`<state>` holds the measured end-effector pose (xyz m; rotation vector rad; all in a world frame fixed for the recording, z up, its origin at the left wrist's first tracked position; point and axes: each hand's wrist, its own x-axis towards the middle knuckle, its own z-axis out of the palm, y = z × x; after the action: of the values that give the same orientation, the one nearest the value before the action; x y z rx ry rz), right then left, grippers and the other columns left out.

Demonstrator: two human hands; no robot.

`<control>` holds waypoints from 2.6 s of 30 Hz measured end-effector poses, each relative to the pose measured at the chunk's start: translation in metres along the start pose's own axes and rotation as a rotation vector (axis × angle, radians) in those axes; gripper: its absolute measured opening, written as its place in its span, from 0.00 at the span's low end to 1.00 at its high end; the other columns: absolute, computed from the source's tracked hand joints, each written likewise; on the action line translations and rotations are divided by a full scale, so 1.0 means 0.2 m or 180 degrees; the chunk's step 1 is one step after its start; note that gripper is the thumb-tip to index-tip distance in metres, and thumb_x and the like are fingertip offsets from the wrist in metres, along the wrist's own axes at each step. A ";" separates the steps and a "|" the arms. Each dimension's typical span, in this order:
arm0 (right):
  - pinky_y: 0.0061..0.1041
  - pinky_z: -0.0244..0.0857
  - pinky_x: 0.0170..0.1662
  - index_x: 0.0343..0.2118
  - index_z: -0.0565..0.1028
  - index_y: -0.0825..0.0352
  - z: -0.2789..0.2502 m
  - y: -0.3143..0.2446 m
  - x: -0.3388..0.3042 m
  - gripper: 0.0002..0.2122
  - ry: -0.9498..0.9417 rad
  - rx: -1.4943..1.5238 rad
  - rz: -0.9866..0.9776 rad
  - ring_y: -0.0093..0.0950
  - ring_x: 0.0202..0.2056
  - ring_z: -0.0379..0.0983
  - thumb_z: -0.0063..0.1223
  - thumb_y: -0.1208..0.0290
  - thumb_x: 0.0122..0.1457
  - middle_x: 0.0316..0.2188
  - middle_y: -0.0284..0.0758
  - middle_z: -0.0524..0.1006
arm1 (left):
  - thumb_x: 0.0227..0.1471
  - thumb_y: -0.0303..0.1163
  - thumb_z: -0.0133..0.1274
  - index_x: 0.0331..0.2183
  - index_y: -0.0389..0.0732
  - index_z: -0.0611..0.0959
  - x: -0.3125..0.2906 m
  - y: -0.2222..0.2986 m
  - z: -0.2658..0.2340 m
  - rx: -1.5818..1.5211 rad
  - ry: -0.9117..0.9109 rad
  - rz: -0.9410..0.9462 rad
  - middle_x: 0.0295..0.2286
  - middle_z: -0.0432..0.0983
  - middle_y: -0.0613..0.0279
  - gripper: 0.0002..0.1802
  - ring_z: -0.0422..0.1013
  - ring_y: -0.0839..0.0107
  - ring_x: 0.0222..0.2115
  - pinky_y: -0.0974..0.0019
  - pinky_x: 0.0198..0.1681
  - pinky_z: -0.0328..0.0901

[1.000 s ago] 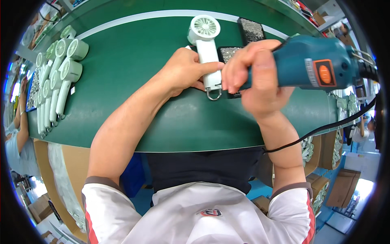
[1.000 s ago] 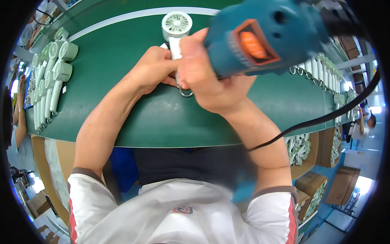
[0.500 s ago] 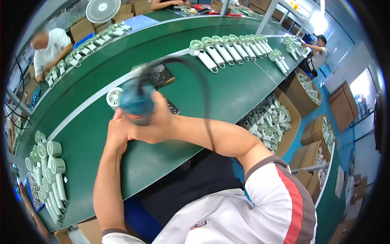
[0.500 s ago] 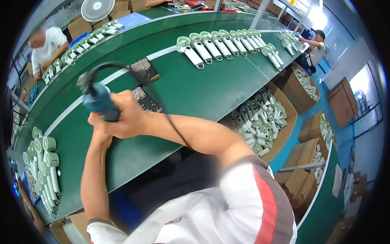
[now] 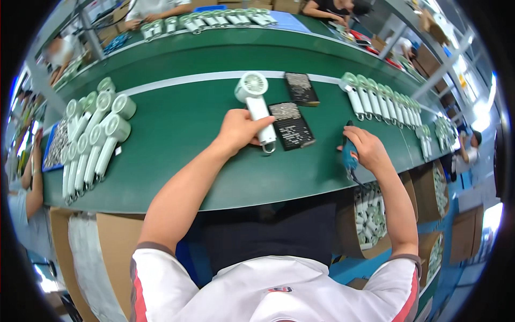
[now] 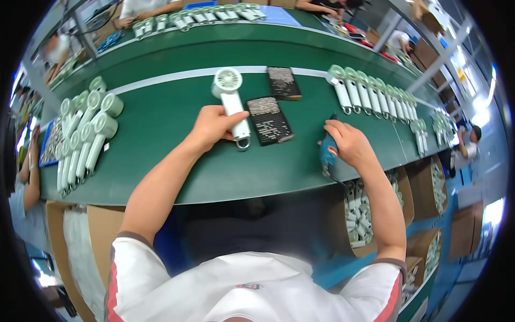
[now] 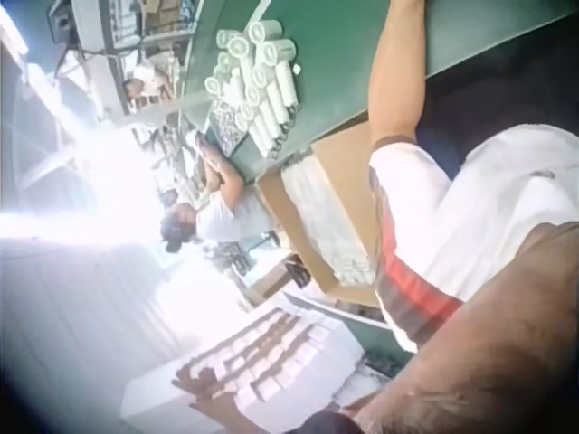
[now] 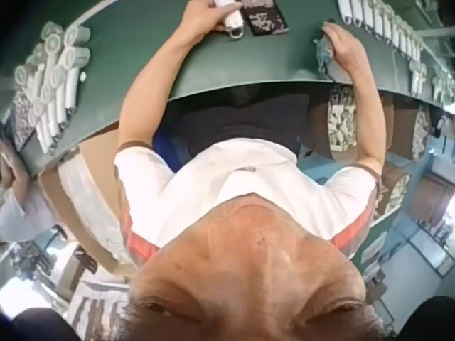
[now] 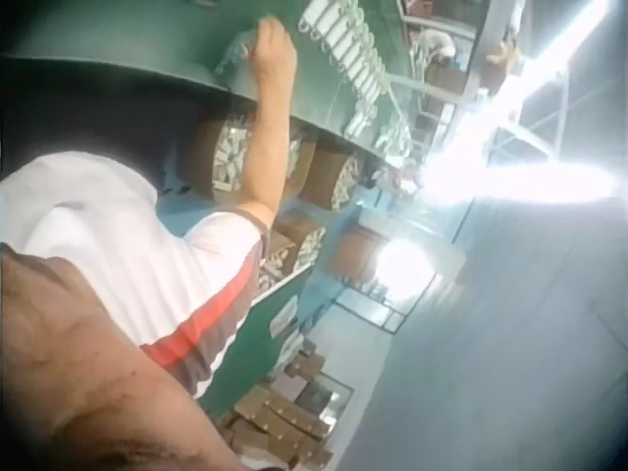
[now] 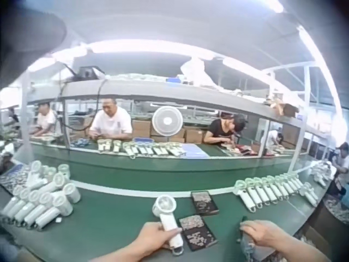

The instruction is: Assembling handheld electric fans on an assembly line using an electric screwdriver.

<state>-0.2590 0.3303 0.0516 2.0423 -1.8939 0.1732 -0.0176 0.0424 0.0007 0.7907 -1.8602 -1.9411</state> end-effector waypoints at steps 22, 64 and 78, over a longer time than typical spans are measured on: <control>0.31 0.75 0.47 0.59 0.72 0.72 0.01 -0.46 0.40 0.25 0.0779 0.1389 0.0684 0.36 0.43 0.81 0.63 0.76 0.59 0.46 0.46 0.81 | 0.49 0.48 0.69 0.30 0.28 0.86 -0.10 -0.01 0.05 0.0553 0.0728 0.1153 0.23 0.83 0.50 0.27 0.81 0.69 0.22 0.66 0.25 0.74; 0.20 0.58 0.14 0.33 0.83 0.76 0.14 -0.97 0.50 0.25 -0.1098 0.4509 0.2680 0.19 0.11 0.68 0.54 0.51 0.66 0.22 0.37 0.82 | 0.38 0.11 0.68 0.59 0.39 0.78 0.03 0.07 -0.46 0.1161 -0.1517 0.0939 0.45 0.82 0.62 0.43 0.77 0.75 0.44 0.67 0.53 0.73; 0.34 0.73 0.36 0.41 0.81 0.71 0.34 -0.56 0.41 0.21 0.0455 0.0417 0.1881 0.38 0.31 0.80 0.70 0.58 0.52 0.25 0.39 0.82 | 0.38 0.10 0.70 0.59 0.29 0.75 0.04 0.11 -0.40 0.0794 -0.1690 0.0592 0.51 0.78 0.56 0.44 0.74 0.70 0.50 0.63 0.56 0.71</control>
<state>-0.1512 0.2364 -0.0046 1.4337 -2.3844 0.5828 0.0210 -0.0280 0.0214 0.1476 -2.4129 -1.9489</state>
